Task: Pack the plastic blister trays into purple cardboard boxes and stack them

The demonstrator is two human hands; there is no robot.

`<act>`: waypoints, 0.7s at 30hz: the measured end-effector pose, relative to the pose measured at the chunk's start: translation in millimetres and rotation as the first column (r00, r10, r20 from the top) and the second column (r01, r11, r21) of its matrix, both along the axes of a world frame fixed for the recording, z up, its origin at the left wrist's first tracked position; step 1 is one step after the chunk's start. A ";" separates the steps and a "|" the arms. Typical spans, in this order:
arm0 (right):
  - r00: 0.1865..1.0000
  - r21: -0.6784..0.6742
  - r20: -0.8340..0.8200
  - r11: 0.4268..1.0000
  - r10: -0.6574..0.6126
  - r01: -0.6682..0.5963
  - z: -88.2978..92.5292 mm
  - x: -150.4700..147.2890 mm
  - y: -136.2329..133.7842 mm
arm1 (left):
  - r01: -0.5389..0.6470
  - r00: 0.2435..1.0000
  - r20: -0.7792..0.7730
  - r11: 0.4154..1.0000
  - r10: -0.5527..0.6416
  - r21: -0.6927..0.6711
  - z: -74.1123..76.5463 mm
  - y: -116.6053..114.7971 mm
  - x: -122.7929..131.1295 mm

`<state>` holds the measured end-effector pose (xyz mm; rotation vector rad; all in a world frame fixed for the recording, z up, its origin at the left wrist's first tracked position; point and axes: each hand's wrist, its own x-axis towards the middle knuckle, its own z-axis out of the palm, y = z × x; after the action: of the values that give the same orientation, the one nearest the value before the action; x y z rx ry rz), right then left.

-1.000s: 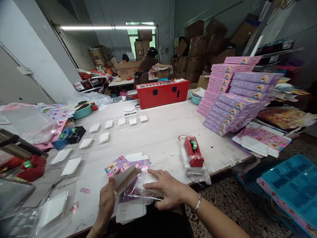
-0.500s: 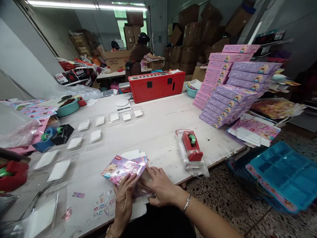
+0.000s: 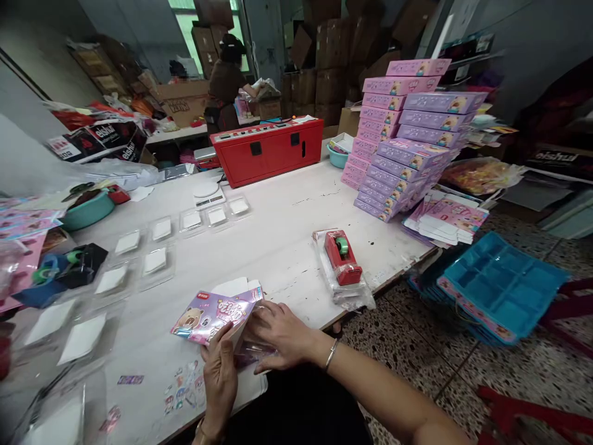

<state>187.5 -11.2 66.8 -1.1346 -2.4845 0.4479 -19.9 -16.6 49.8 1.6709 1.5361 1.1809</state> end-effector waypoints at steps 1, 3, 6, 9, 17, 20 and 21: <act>1.000 0.032 -0.030 0.999 0.007 -0.006 -3.3 -0.1 1.3 | -0.006 1.000 0.005 1.000 0.006 -0.005 0.3 -0.1 0.6; 0.996 0.093 -0.084 0.995 0.029 -0.021 -9.9 -0.8 3.9 | -0.010 1.000 0.016 1.000 0.010 -0.020 1.4 0.3 1.6; 0.987 0.162 -0.155 0.987 0.045 -0.020 -18.4 -3.5 7.7 | -0.006 0.999 0.034 0.999 0.007 -0.032 5.3 1.9 1.2; 0.950 0.274 -0.305 0.962 0.071 0.016 -25.7 -8.4 10.4 | -0.004 0.998 0.059 0.997 0.009 -0.072 14.0 3.0 0.8; 0.818 0.487 -0.574 0.786 -0.041 0.381 -34.5 -59.6 30.4 | 0.027 0.982 0.189 0.991 -0.002 -0.130 34.1 -7.6 14.3; 0.768 0.463 -0.638 0.773 -0.049 0.434 -15.5 -83.1 40.9 | -0.023 0.949 0.305 0.983 0.079 -0.183 47.6 -4.8 4.6; 0.748 0.454 -0.663 0.769 -0.047 0.450 -5.7 -86.4 41.6 | -0.039 0.932 0.345 0.979 0.107 -0.199 55.5 -2.3 -2.3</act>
<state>101.1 30.4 61.1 -0.8585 -1.6465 -0.0639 -22.1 -19.0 105.4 1.2081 1.4391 1.2516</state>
